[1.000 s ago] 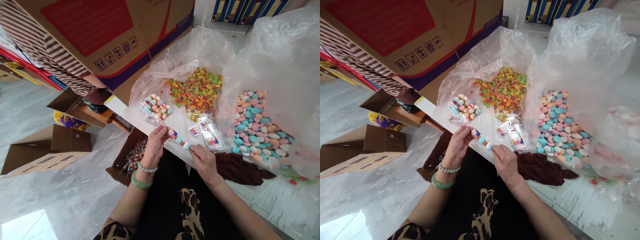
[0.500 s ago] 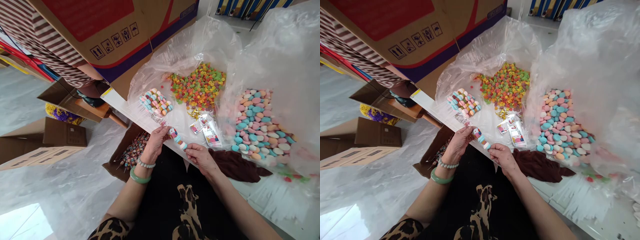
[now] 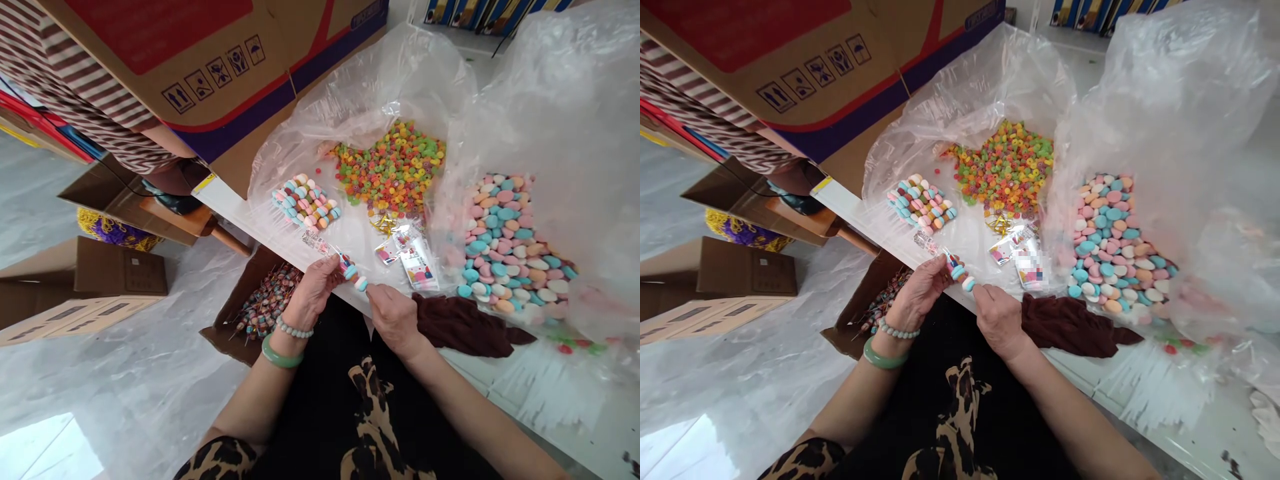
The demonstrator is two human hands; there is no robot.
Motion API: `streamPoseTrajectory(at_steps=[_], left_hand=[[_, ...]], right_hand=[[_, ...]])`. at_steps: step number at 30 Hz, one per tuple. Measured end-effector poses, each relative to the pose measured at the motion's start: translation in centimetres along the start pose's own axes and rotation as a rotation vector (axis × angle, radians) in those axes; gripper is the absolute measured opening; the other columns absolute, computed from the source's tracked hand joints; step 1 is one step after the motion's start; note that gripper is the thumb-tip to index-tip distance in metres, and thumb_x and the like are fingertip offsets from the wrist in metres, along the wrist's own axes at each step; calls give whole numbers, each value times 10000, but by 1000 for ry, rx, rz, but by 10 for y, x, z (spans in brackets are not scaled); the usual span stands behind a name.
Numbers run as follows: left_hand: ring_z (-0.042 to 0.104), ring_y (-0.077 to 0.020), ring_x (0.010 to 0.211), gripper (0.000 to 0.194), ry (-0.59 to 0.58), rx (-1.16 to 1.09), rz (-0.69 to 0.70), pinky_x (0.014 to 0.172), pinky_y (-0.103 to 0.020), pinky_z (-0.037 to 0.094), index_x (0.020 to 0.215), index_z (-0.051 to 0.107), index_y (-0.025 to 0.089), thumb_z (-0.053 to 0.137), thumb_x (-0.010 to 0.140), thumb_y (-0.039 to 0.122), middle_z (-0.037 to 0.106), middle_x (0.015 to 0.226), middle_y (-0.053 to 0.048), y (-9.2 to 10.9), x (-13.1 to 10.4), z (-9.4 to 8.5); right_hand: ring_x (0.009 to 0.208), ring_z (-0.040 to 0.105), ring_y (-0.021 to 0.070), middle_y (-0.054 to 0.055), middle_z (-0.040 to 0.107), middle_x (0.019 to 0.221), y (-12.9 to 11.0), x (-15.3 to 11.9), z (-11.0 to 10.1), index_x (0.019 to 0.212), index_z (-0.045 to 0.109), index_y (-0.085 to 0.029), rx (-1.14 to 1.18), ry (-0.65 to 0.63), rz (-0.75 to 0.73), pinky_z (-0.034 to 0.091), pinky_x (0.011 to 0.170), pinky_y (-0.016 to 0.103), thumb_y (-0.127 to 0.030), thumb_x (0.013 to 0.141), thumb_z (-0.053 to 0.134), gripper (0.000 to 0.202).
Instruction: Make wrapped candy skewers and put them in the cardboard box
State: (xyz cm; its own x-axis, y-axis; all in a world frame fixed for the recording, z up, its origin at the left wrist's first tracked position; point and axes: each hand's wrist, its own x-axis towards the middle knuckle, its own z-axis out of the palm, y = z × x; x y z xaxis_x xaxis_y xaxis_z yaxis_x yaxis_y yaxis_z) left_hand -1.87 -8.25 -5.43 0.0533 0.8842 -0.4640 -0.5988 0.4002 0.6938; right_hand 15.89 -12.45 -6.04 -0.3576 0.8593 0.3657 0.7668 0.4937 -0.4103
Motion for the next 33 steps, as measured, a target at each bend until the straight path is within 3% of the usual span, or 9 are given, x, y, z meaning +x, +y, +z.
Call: streamPoseTrajectory(at_steps=[5, 10, 18, 20, 22, 25, 28, 31, 33], left_hand=[[687, -179, 757, 339, -15, -58, 67, 782, -329, 541, 911, 724, 119, 838, 660, 317, 728, 867, -75, 5, 4, -9], [708, -210, 805, 344, -46, -148, 126, 778, -335, 544, 934, 714, 129, 843, 665, 300, 728, 901, -71, -2, 4, -8], [704, -215, 872, 351, -74, -183, 35, 776, -302, 537, 930, 719, 119, 832, 681, 339, 728, 908, -75, -16, -3, 4], [702, -217, 857, 367, -71, -145, 0, 743, -301, 536, 932, 720, 117, 827, 682, 364, 729, 909, -84, -14, -5, 5], [694, -202, 798, 375, -27, -77, -11, 718, -304, 532, 911, 725, 115, 831, 669, 382, 728, 867, -81, -11, -7, 4], [644, -138, 671, 339, 111, 63, 62, 692, -272, 508, 833, 740, 115, 834, 655, 388, 706, 737, -42, -5, -10, 4], [610, -116, 636, 338, 192, 155, 117, 662, -252, 477, 810, 748, 123, 838, 639, 400, 702, 708, -30, -4, -15, 9], [613, -123, 657, 364, 175, 138, 107, 675, -260, 477, 830, 745, 121, 851, 618, 398, 703, 735, -34, -7, -18, 15], [619, -127, 672, 364, 113, 93, 69, 697, -270, 490, 840, 735, 117, 845, 631, 395, 698, 756, -39, -8, -18, 15]], right_hand=[[602, 508, 125, -7, 595, 642, 5, 9, 2, 705, 621, -204, 667, -201, 441, 350, 579, 248, -236, 837, 538, 159], [400, 261, 35, -36, 541, 531, 5, 17, -1, 677, 579, -172, 1347, -393, 962, 134, 405, 204, -321, 691, 691, 188], [385, 139, -11, -97, 450, 565, 13, 15, 5, 788, 542, -158, 1862, -713, 1174, 72, 363, 133, -177, 637, 736, 247], [387, 148, 3, -89, 450, 569, 10, 14, 7, 776, 531, -168, 1765, -713, 1155, 89, 367, 149, -215, 682, 703, 202], [393, 207, 29, -71, 461, 553, 6, 12, 7, 730, 529, -180, 1458, -544, 1076, 135, 384, 174, -258, 736, 650, 144], [506, 414, 94, -23, 520, 582, 1, 9, 3, 696, 572, -189, 774, -218, 716, 275, 482, 214, -257, 817, 560, 140], [624, 509, 138, 25, 587, 663, -3, 5, 0, 741, 615, -187, 243, -87, 296, 318, 571, 253, -174, 889, 457, 217], [609, 517, 143, 39, 595, 654, -5, 3, 2, 753, 622, -184, 66, -61, 126, 319, 581, 266, -108, 901, 416, 265], [643, 543, 147, 37, 613, 680, -5, 4, 4, 782, 629, -192, 195, -56, 186, 347, 608, 256, -143, 903, 436, 233]])
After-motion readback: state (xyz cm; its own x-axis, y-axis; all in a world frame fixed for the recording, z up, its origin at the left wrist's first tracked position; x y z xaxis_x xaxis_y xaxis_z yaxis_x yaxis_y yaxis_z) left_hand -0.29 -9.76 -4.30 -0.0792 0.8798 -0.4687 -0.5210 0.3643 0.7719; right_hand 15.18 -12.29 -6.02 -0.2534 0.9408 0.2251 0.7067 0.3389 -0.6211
